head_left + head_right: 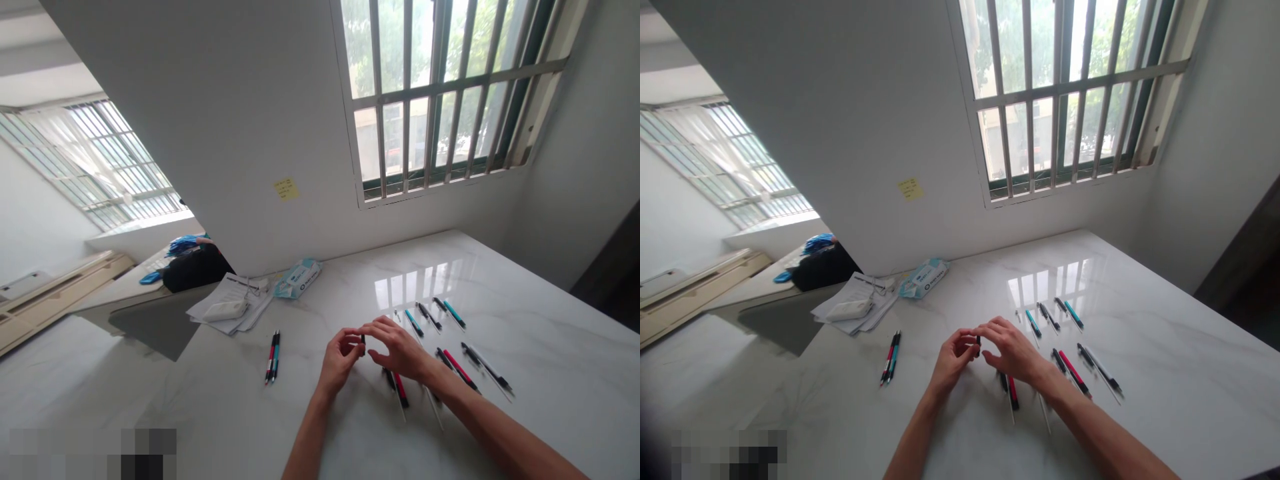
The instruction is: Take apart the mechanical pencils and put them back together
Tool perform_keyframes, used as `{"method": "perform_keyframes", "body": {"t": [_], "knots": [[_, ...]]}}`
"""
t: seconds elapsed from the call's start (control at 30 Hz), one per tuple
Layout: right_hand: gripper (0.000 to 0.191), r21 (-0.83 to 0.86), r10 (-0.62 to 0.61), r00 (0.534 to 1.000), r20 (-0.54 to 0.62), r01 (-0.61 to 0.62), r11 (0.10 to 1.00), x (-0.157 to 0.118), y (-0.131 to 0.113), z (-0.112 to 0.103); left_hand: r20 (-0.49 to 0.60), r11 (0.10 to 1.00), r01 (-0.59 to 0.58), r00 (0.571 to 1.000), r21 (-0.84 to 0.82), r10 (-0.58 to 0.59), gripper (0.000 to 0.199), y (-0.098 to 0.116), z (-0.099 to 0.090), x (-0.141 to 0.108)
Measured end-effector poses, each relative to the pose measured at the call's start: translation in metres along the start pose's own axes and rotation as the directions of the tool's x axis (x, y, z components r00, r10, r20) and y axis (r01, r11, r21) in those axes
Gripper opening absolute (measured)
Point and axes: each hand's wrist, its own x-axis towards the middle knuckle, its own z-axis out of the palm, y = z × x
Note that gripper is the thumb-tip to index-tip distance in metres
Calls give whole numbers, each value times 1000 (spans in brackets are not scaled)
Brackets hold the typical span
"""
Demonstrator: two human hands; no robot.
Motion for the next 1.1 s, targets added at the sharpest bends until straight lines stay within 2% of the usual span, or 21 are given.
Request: {"method": "perform_keyframes", "body": {"t": [0.1, 0.2, 0.3, 0.4, 0.57, 0.77, 0.83, 0.93, 1.03, 1.1], "knots": [[55, -25, 53, 997, -48, -54, 998, 0, 13, -5, -17, 1000, -9, 1000, 16, 9, 41, -2, 0, 2], [39, -96, 194, 972, -135, -208, 973, -1, 40, -16, -69, 998, -21, 997, 63, 26, 35, -4, -1, 3], [34, -162, 325, 925, -197, -358, 920, -4, 70, -27, -103, 991, -36, 993, 130, 50, 30, -4, -2, 3], [32, -172, 391, 895, -213, -428, 887, -8, 90, -30, -105, 978, -49, 992, 201, 71, 28, -1, -1, 2], [33, -219, 421, 886, -193, -457, 862, -9, 98, -19, -78, 949, -112, 987, 294, 140, 24, 5, 3, -2], [30, -241, 409, 895, -177, -443, 864, -5, 92, -18, -75, 929, -171, 976, 328, 206, 19, 5, 6, -3], [25, -137, 416, 884, -211, -448, 883, -4, 85, -18, -85, 930, -172, 974, 326, 210, 18, 3, 6, -3], [18, 211, 480, 853, -205, -440, 873, -4, 73, -12, -94, 933, -165, 974, 320, 204, 17, 2, 6, -3], [26, 541, 511, 854, -99, -385, 748, -4, 60, 2, -93, 933, -163, 975, 321, 202, 17, 1, 5, -3], [29, 651, 506, 862, -41, -361, 667, -4, 53, 10, -94, 932, -165, 974, 324, 206, 17, 1, 5, -3]]}}
